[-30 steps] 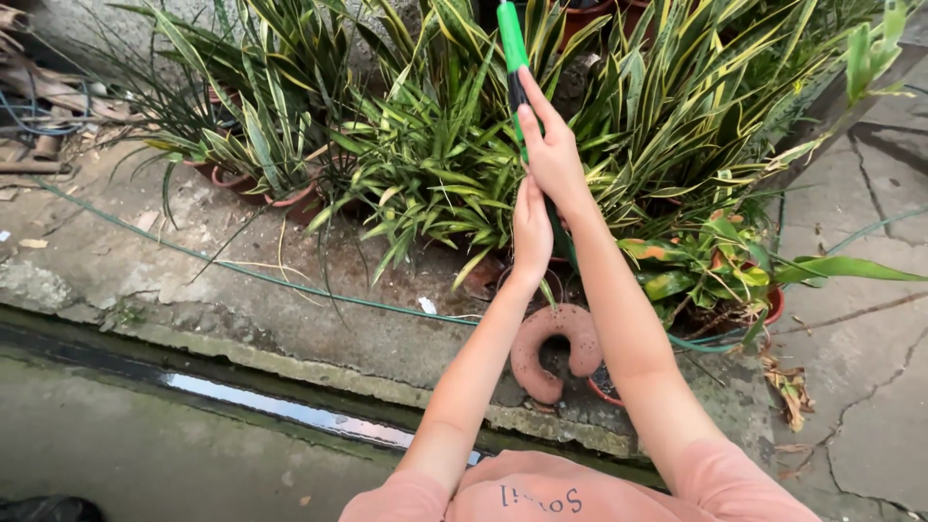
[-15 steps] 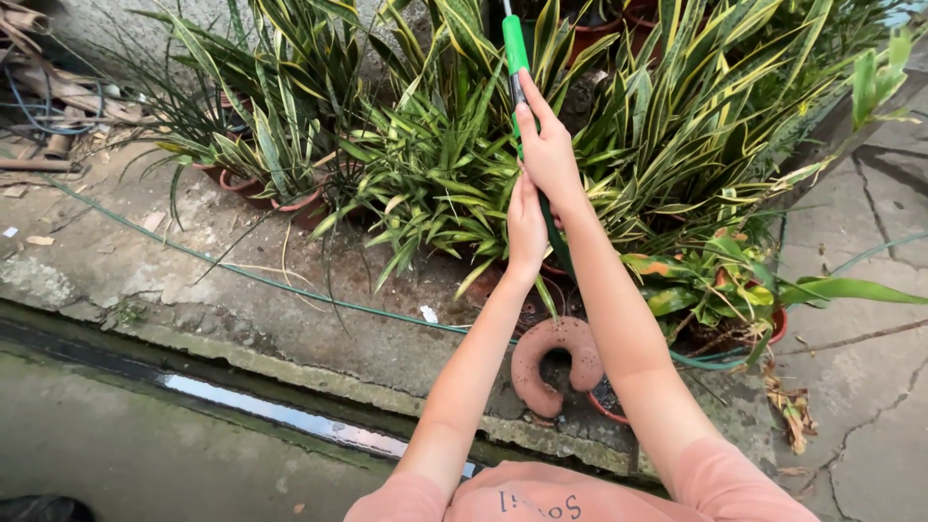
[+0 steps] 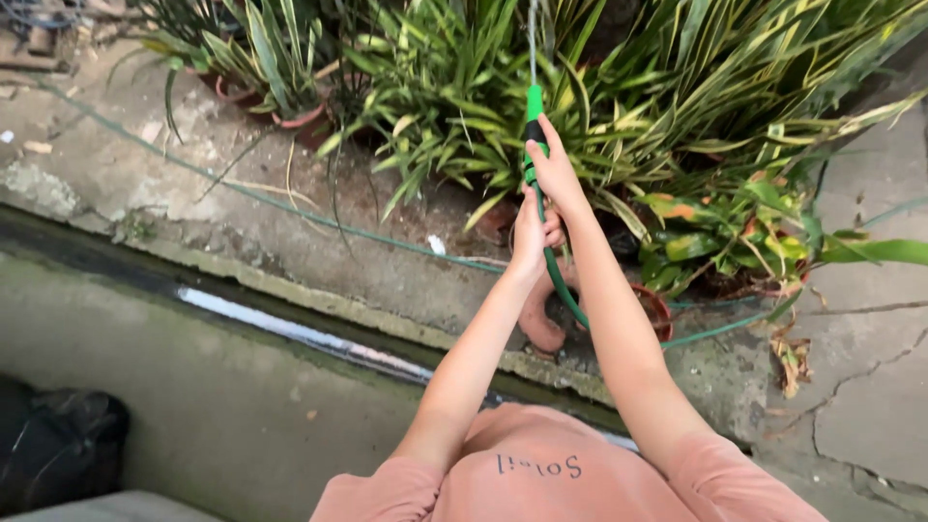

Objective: Watering various potted plants in a garden using a hose nozzle

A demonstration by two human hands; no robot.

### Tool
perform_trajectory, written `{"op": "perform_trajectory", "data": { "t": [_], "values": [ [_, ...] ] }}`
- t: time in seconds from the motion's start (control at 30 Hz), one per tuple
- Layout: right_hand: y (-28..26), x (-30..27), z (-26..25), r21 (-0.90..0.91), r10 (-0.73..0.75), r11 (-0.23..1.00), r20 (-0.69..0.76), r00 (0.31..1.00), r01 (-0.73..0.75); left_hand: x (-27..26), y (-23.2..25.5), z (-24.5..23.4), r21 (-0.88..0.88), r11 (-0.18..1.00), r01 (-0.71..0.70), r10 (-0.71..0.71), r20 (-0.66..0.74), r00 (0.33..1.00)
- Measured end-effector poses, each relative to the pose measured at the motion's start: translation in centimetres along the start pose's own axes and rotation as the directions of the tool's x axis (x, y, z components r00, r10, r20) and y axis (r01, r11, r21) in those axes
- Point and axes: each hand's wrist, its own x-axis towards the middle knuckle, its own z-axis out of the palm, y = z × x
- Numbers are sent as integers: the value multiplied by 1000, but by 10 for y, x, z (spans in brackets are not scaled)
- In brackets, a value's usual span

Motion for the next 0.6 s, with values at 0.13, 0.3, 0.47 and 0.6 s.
{"op": "perform_trajectory", "data": {
  "t": [0.13,0.3,0.47,0.6],
  "values": [
    [38,-17,15,287,58,954,92,994,-82,-6,-31,-32,-48,998,50,-55,-91,994],
    [70,-47,25,382,237,892,65,969,-244,-33,-45,-48,-29,986,166,-169,-175,970],
    [76,-84,22,270,341,910,-50,939,-316,-38,-69,-65,61,973,220,-206,-184,961],
    [82,-100,8,313,207,927,36,978,-207,-31,-98,-81,125,966,226,-206,-153,966]
  ]
}}
